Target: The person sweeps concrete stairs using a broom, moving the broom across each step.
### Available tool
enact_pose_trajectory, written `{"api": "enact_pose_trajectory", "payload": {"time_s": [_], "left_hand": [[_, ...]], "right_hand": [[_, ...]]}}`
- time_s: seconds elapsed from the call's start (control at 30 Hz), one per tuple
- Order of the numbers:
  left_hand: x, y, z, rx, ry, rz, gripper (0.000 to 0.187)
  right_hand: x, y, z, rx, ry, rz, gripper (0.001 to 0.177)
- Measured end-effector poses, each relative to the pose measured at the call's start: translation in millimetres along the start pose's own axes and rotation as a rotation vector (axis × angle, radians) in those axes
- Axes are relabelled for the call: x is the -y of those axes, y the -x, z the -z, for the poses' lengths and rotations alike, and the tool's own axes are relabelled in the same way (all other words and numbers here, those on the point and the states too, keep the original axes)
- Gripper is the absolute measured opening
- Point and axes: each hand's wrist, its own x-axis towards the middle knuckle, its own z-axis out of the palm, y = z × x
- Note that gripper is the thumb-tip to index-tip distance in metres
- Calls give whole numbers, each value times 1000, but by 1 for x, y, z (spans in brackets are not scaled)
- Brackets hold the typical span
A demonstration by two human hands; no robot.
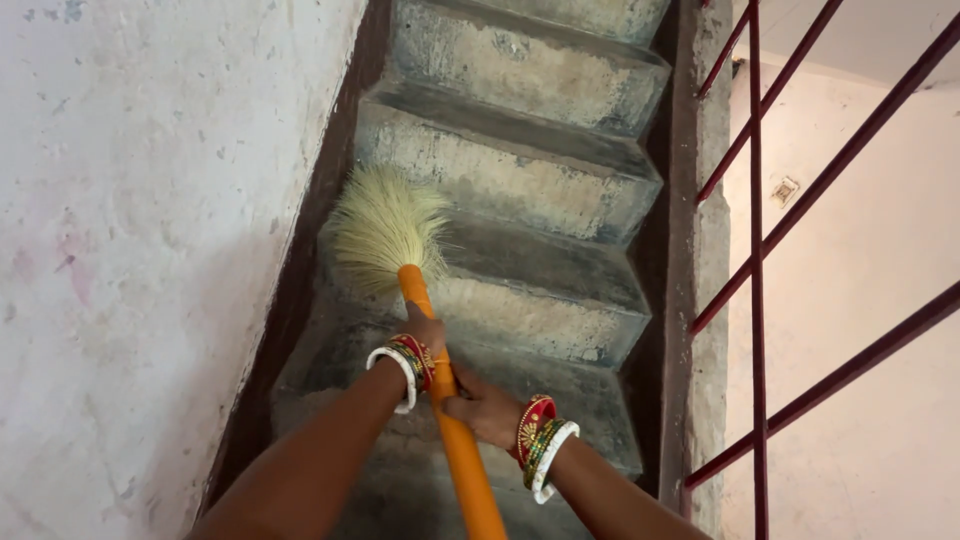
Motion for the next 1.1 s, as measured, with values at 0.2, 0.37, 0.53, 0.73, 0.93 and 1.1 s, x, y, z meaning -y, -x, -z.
{"api": "enact_pose_trajectory", "payload": {"time_s": [0.2,0.37,0.53,0.73,0.93,1.1], "left_hand": [[47,-43,-93,-77,430,-130,77],[60,5,-119,-28,1039,-379,50],[31,112,-89,194,1325,110,48],[47,131,-106,144,1148,94,58],[80,101,-105,133,939,48,77],[80,116,-88,298,1296,174,61]], "right_hand": [[-45,-10,32,23,178,-28,60],[-50,-33,39,-88,267,-23,57],[-61,-80,41,-127,220,-132,58],[-95,-135,43,-212,359,-182,73],[-55,-146,20,-251,528,-230,81],[-50,-153,20,-265,530,-193,79]]}}
